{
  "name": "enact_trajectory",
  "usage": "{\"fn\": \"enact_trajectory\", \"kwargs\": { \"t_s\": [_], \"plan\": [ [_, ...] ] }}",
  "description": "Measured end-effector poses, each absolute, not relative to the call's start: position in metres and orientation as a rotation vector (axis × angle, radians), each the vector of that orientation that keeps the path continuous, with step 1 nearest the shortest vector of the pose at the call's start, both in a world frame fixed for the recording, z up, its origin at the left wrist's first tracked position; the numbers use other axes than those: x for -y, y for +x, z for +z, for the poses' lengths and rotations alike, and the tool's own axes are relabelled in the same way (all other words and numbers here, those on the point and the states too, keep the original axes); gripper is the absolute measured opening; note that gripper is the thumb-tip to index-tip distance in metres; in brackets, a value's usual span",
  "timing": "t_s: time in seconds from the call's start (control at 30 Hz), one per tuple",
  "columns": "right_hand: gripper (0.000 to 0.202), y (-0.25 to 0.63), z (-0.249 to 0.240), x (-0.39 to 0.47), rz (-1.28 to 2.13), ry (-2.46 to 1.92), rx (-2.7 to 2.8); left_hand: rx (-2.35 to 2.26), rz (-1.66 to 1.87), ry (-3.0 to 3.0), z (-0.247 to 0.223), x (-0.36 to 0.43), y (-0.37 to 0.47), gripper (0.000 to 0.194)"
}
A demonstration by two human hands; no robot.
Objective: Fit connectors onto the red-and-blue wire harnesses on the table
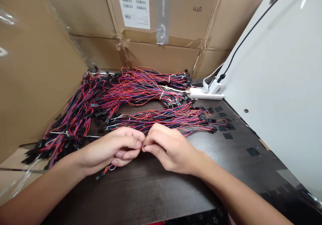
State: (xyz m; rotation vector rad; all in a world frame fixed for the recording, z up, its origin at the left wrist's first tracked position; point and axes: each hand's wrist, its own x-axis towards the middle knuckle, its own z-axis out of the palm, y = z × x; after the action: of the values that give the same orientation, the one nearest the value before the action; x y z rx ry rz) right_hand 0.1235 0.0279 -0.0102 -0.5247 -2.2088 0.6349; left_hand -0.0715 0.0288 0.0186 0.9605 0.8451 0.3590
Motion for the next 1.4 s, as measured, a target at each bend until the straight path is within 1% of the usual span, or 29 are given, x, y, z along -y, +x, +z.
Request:
{"fn": "enact_trajectory", "kwargs": {
  "t_s": [0.17,0.23,0.33,0.43,0.53,0.67,0.87,1.0,1.13,1.4],
  "plan": [
    [0.013,0.123,-0.009,-0.027,0.767,-0.651,2.121,-0.863,0.339,1.014,0.020,-0.029,-0.071,0.006],
    [0.014,0.122,-0.009,-0.027,0.871,-0.735,2.087,-0.875,0.341,1.027,0.021,-0.028,-0.072,0.005],
    [0.016,0.119,-0.007,-0.027,1.181,-0.823,1.987,-0.906,0.338,1.075,0.023,-0.027,-0.073,0.005],
    [0.026,0.117,-0.004,-0.029,1.493,-0.810,1.822,-0.971,0.347,1.192,0.024,-0.025,-0.072,0.006],
    [0.034,0.116,-0.002,-0.031,1.668,-0.823,1.710,-1.035,0.368,1.322,0.024,-0.024,-0.068,0.006],
    [0.035,0.114,-0.003,-0.032,1.755,-0.877,1.641,-1.184,0.417,1.469,0.025,-0.021,-0.063,0.005],
    [0.032,0.112,-0.007,-0.032,1.814,-0.927,1.595,-1.364,0.539,1.814,0.023,-0.019,-0.061,0.011],
    [0.030,0.112,-0.004,-0.032,1.942,-0.976,1.455,-1.331,0.627,1.872,0.022,-0.018,-0.061,0.009],
    [0.023,0.114,-0.002,-0.032,2.066,-0.983,1.335,-1.247,0.670,1.986,0.022,-0.018,-0.062,0.017],
    [0.016,0.115,0.000,-0.032,2.090,-1.032,1.317,-1.086,0.697,2.176,0.022,-0.018,-0.063,0.029]
  ]
}}
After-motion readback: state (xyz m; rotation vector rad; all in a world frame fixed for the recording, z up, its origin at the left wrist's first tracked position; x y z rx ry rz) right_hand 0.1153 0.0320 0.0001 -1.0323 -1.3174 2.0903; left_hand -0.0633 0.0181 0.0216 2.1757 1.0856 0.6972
